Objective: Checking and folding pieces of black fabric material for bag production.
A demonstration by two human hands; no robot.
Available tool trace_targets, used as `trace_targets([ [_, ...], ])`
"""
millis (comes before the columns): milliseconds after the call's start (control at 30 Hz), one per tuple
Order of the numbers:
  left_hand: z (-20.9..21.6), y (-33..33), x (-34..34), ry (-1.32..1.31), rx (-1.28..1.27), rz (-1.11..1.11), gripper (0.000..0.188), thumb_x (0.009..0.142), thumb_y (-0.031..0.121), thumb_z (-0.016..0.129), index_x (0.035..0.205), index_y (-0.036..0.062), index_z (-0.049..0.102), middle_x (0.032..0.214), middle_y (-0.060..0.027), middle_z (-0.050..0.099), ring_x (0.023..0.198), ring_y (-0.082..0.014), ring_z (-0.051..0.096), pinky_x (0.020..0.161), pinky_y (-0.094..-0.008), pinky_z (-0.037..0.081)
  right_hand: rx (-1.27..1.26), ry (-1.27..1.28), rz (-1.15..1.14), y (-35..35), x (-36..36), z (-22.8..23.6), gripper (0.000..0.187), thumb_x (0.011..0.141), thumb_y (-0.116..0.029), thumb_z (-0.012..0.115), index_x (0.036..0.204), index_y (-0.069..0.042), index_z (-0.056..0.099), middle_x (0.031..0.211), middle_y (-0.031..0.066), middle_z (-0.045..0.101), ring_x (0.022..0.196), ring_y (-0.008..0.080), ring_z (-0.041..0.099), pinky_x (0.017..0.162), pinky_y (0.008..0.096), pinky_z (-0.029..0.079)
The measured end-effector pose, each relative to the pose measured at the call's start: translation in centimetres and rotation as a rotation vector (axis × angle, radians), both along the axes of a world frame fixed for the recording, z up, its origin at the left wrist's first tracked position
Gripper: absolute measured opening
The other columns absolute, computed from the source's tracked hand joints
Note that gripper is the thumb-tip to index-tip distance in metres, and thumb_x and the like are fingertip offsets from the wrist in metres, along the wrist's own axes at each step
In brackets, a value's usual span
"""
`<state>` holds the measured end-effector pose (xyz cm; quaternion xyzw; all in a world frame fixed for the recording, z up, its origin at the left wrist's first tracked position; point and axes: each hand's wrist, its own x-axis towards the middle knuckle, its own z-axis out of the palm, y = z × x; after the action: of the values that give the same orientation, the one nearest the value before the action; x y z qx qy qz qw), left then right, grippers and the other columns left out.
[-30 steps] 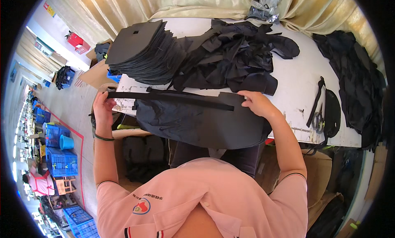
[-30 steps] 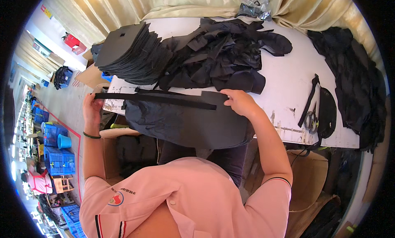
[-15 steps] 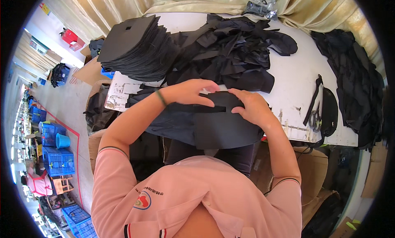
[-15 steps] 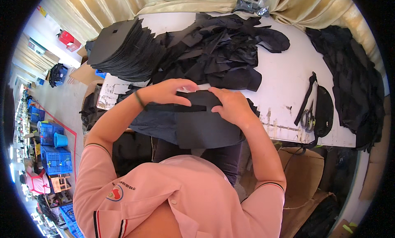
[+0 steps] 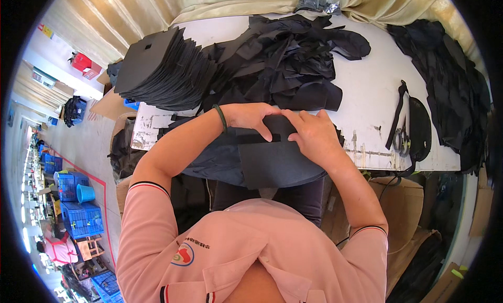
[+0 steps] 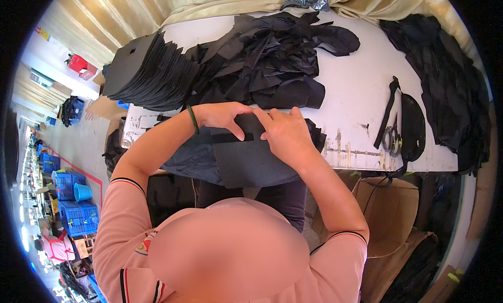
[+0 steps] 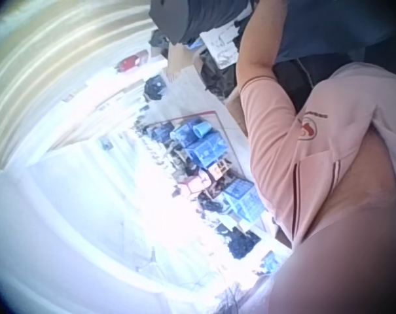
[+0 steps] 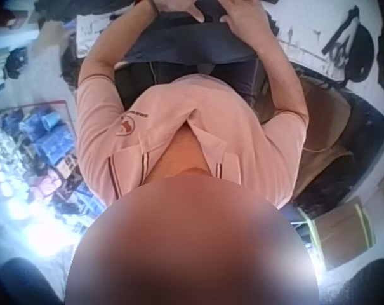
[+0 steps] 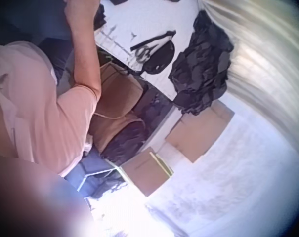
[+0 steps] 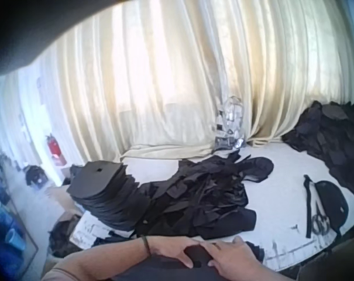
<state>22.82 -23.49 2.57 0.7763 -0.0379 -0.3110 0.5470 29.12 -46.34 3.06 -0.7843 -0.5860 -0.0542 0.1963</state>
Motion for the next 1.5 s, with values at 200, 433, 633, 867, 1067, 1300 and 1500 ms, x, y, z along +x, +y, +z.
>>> trace_targets([
  [200,0.0,0.3,-0.3,0.060,-0.208,0.061,0.065,0.073,-0.002,0.076,0.134,0.0044,0.052,0.119,-0.0035,0.062,0.110,-0.0131,0.054,0.099,-0.0289,0.042,-0.054,-0.133,-0.065,0.2,-1.1,0.7,0.061,0.072,-0.016,0.078,0.129,-0.010,0.056,0.083,0.0062,0.059,0.071,0.0223,0.061,0.070,0.0367,0.038],
  [433,-0.3,0.2,0.0,-0.074,-0.115,0.050,0.080,0.072,-0.001,0.077,0.143,0.0061,0.041,0.143,-0.0090,0.046,0.127,-0.0201,0.050,0.106,-0.0330,0.040,-0.030,-0.239,-0.122,0.4,-2.0,0.0,0.058,0.069,-0.008,0.071,0.124,-0.003,0.056,0.080,0.0064,0.059,0.068,0.0208,0.063,0.071,0.0378,0.039],
  [633,0.2,-4.3,-2.3,-0.929,0.591,-0.024,0.083,0.071,0.026,0.082,0.141,0.0061,0.041,0.143,-0.0215,0.043,0.133,-0.0385,0.042,0.109,-0.0473,0.034,-0.016,0.002,-0.167,-0.6,0.9,-3.0,0.057,0.072,-0.018,0.078,0.124,-0.009,0.057,0.088,0.0067,0.062,0.077,0.0252,0.064,0.072,0.0384,0.040],
  [867,-7.2,-6.1,-8.4,-0.845,0.768,-0.235,0.098,0.076,0.058,0.070,0.153,0.0127,0.028,0.156,-0.0205,0.027,0.146,-0.0383,0.022,0.116,-0.0603,0.014,0.319,0.468,-0.432,-0.7,13.5,-6.3,0.034,0.078,-0.016,0.075,0.109,-0.004,0.065,0.089,0.0139,0.065,0.081,0.0272,0.065,0.072,0.0377,0.052],
  [1067,-7.0,-6.4,-8.0,-0.820,0.721,-0.233,0.095,0.078,0.059,0.066,0.152,0.0140,0.029,0.155,-0.0189,0.028,0.146,-0.0374,0.023,0.115,-0.0626,0.015,0.173,0.479,-0.690,0.0,26.8,-10.7,0.035,0.080,-0.019,0.075,0.111,-0.005,0.065,0.099,0.0141,0.067,0.093,0.0292,0.065,0.084,0.0386,0.051],
  [1300,-7.5,-6.3,-8.8,-0.734,0.722,-0.223,0.092,0.080,0.063,0.063,0.153,0.0158,0.030,0.157,-0.0168,0.026,0.146,-0.0358,0.022,0.114,-0.0634,0.016,-0.113,0.186,-0.725,6.6,32.9,-10.3,0.047,0.086,-0.023,0.070,0.129,-0.011,0.060,0.148,0.0152,0.043,0.138,0.0307,0.039,0.109,0.0473,0.038],
  [1500,-7.1,-6.5,-8.1,-0.685,0.632,-0.211,0.089,0.082,0.063,0.063,0.152,0.0158,0.033,0.159,-0.0163,0.024,0.147,-0.0355,0.020,0.114,-0.0635,0.014,-0.173,0.111,-0.767,6.5,36.4,-10.3,0.036,0.090,-0.022,0.063,0.123,-0.007,0.062,0.132,0.0115,0.057,0.127,0.0283,0.049,0.106,0.0539,0.039],
])
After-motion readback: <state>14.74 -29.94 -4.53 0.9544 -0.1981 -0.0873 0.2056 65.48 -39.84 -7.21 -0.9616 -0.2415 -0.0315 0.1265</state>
